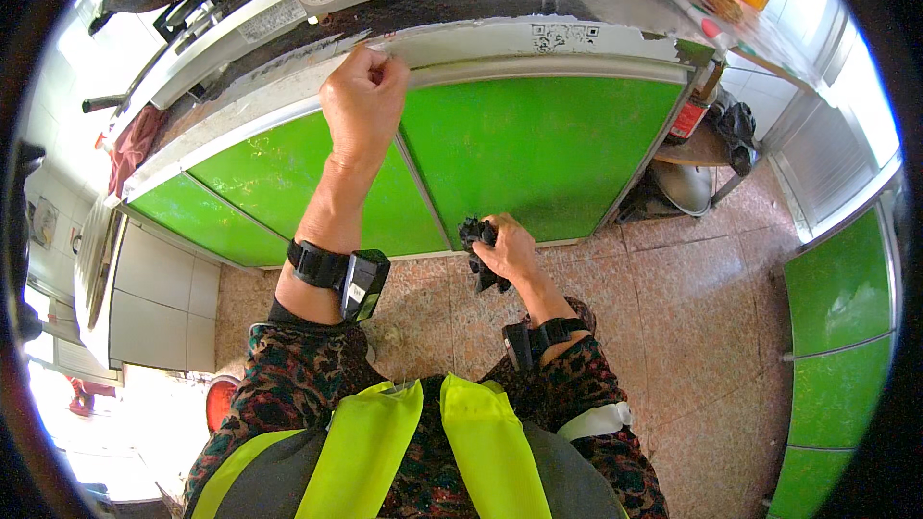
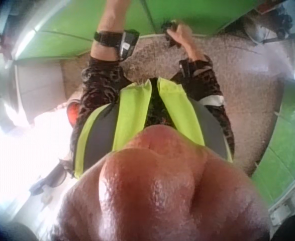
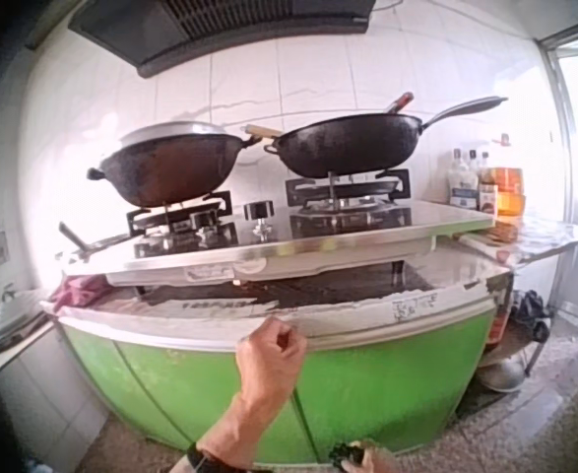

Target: The person wipes green kitchen cabinet doors and the stainless steel countertop with a dark cloth. They briefly pick up a pink cloth and a small broom, then continue wiping the cabinet and counter surfaces.

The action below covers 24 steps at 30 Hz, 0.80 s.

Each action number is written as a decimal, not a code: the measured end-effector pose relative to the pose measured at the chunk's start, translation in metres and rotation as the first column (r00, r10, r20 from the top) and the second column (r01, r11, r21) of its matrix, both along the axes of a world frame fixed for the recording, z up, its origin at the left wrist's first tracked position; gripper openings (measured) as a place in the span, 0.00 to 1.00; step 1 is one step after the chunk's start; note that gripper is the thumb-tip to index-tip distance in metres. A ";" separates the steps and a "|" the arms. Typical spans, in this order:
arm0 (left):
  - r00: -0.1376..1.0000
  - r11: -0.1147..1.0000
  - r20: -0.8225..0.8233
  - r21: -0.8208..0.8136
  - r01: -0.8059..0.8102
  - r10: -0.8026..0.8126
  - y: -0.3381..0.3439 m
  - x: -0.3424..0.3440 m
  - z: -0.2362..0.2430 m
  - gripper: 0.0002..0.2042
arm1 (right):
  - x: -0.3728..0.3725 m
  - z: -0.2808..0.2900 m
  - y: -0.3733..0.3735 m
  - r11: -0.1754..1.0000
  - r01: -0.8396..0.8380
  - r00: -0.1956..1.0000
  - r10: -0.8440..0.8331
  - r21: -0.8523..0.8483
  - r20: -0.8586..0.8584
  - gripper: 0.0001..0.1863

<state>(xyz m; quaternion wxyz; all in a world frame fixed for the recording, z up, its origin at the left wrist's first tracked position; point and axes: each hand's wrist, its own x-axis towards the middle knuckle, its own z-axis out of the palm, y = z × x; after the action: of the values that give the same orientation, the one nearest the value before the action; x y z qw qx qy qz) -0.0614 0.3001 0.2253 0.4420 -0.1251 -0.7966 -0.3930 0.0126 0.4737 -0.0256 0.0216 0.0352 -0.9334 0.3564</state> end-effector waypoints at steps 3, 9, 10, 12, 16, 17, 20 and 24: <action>0.999 0.996 0.005 0.072 0.043 -0.043 -0.002 0.000 -0.007 0.06 | -0.002 -0.002 0.002 1.000 0.007 1.000 -0.007 0.001 0.030 0.28; 0.999 0.996 0.015 0.086 0.035 -0.036 -0.007 -0.002 -0.015 0.07 | -0.001 -0.005 0.005 0.999 0.038 0.998 -0.039 -0.018 -0.053 0.26; 0.999 0.994 0.012 0.105 0.038 -0.040 -0.006 -0.003 -0.017 0.07 | -0.001 -0.005 0.005 0.999 0.033 0.997 -0.035 -0.031 -0.066 0.26; 0.999 0.988 0.004 0.145 0.048 -0.049 -0.006 -0.004 -0.022 0.07 | -0.001 -0.005 0.005 0.999 0.011 0.996 -0.015 -0.049 -0.084 0.26; 0.998 0.985 -0.027 0.161 0.061 -0.058 -0.007 -0.012 -0.033 0.06 | 0.000 -0.003 0.005 0.999 0.025 0.998 -0.027 -0.033 -0.060 0.25; 0.997 0.981 -0.018 0.177 0.078 -0.076 -0.008 -0.013 -0.035 0.06 | 0.000 -0.002 0.006 0.999 0.036 0.998 -0.036 -0.014 -0.043 0.25; 0.992 0.970 -0.024 0.209 0.125 -0.123 -0.008 -0.018 -0.041 0.06 | 0.000 0.002 0.006 0.999 0.035 0.999 -0.034 0.006 -0.028 0.25; 0.969 0.931 -0.023 0.272 0.243 -0.246 -0.008 -0.013 -0.043 0.06 | 0.000 0.002 0.006 1.000 0.018 0.999 -0.018 -0.008 0.029 0.27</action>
<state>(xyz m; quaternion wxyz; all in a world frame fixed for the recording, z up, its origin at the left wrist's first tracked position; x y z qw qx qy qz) -0.0748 0.2920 0.1821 0.3983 -0.1590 -0.7157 -0.5513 0.0123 0.4796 -0.0237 0.0113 0.0216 -0.9324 0.3605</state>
